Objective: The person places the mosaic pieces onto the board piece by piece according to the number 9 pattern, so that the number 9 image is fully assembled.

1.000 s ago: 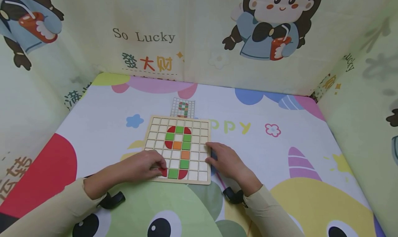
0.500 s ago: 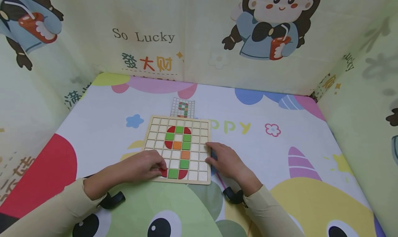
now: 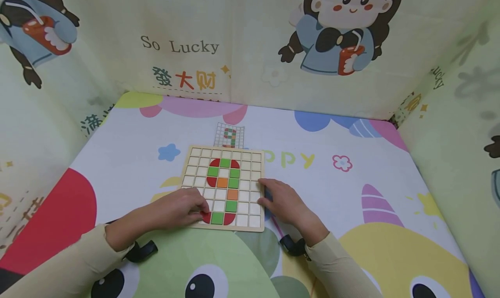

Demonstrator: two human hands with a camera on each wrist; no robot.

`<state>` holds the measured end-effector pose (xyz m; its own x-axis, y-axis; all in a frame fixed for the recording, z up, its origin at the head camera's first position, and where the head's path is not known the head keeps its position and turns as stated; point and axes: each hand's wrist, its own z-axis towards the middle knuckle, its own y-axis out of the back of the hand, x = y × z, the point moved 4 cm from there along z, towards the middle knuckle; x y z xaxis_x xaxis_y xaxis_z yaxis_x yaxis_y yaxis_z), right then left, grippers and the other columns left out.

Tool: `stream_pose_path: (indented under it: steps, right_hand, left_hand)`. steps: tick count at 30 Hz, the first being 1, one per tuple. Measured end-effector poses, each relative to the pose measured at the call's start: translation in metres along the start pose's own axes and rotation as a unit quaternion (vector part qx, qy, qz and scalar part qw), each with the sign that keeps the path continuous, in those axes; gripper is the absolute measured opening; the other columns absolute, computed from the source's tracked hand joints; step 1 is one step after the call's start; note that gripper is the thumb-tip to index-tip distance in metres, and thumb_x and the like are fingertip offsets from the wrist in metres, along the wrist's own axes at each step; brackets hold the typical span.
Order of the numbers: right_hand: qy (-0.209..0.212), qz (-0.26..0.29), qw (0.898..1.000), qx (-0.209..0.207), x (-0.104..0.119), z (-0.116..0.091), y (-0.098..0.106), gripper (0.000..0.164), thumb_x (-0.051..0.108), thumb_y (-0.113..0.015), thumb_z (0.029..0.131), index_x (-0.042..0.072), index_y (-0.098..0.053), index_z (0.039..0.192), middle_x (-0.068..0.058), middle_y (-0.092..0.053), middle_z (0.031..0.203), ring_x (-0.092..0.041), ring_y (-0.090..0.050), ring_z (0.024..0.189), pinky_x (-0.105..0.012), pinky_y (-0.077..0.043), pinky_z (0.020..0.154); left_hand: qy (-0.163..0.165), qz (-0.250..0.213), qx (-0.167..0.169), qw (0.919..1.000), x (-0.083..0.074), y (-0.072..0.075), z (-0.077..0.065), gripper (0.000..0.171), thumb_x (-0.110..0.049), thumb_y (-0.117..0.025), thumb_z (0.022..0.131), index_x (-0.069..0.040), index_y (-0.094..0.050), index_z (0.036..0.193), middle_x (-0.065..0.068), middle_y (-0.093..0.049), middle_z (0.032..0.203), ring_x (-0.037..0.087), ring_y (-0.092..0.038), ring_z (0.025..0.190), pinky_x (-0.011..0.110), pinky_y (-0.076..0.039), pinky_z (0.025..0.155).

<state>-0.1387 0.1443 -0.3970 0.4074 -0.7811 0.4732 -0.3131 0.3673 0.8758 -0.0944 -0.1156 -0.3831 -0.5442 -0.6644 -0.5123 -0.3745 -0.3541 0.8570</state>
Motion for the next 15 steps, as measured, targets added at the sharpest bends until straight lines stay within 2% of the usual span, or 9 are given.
stream_pose_path:
  steps: [15]
  right_hand:
    - [-0.011, 0.004, 1.000, 0.007, 0.0017, 0.0009, -0.0019, 0.054, 0.017, -0.073, 0.092, -0.001, -0.054, 0.139, -0.018, -0.057, 0.138, -0.038, -0.052, 0.129, -0.055, -0.040, 0.106]
  left_hand:
    - [0.021, 0.009, 0.002, 0.9997, -0.0008, -0.0014, 0.0013, 0.008, -0.013, -0.079, 0.086, -0.013, -0.073, 0.092, -0.007, -0.062, 0.085, 0.012, -0.053, 0.081, 0.031, -0.049, 0.075]
